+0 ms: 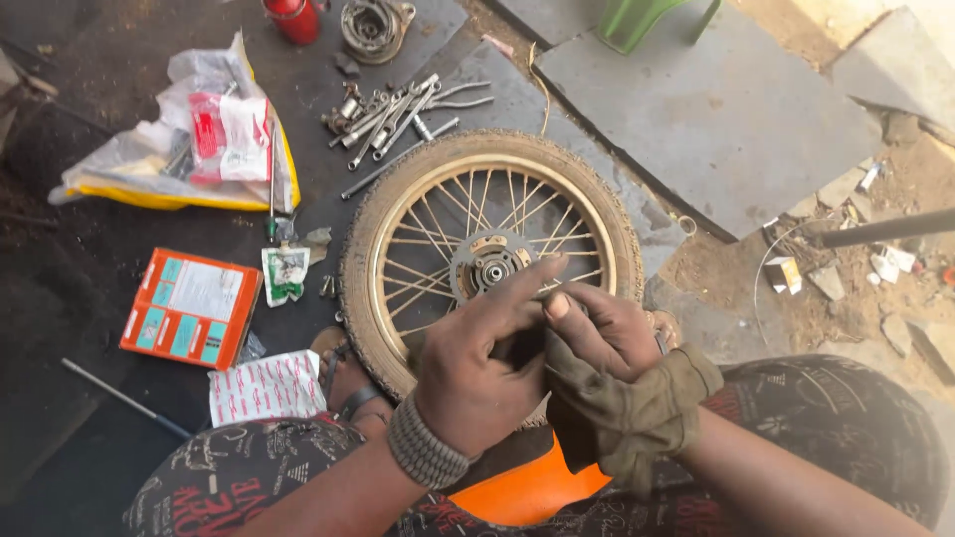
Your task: Assembling components onto a motorcycle wheel, including a sprocket hub and spacers.
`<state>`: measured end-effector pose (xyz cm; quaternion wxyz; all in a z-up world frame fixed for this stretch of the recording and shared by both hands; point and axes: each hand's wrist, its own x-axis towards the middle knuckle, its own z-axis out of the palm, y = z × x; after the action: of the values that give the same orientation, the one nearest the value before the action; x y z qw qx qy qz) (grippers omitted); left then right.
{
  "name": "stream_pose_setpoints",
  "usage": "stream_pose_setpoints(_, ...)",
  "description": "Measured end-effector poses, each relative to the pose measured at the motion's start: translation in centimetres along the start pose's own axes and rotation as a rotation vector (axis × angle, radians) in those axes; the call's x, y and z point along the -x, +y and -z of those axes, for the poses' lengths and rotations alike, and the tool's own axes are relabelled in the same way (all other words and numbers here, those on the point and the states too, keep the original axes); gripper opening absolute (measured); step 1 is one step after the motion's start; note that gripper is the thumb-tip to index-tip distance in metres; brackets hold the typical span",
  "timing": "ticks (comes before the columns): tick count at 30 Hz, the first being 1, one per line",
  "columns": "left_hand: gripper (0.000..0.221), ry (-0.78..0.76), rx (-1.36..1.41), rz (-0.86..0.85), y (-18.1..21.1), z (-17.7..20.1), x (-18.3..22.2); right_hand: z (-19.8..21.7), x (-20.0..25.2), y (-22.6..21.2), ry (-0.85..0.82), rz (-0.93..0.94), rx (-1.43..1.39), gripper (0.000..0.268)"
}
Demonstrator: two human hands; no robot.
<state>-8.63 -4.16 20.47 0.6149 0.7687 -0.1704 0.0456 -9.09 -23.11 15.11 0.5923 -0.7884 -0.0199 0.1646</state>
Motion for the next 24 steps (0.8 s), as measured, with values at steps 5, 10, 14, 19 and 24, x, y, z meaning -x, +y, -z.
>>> stream_pose_setpoints(5, 0.065, -0.091, 0.09, 0.076, -0.1, 0.5, -0.3, -0.2, 0.2, -4.2, -0.098, -0.18, -0.633, 0.045)
stream_pose_setpoints(10, 0.065, -0.13, 0.182, 0.098, -0.2, 1.2, 0.0, -0.6, 0.1, -1.6, -0.042, -0.213, -0.91, 0.043)
stream_pose_setpoints(14, 0.057, -0.177, 0.48, 0.233, -0.5, 1.5, 0.1, -0.3, -0.2, -3.4, -0.122, -0.193, -0.992, 0.045)
stream_pose_setpoints(19, 0.053, -0.185, 0.68, 0.148, -0.6, 2.8, -0.7, -0.2, -0.6, -5.8, -0.23, -0.173, -1.089, 0.049)
stream_pose_setpoints(24, 0.054, -0.048, 0.233, 0.199, -0.4, 4.1, -1.6, -0.5, -1.4, -8.2, -0.366, -0.159, -1.185, 0.056)
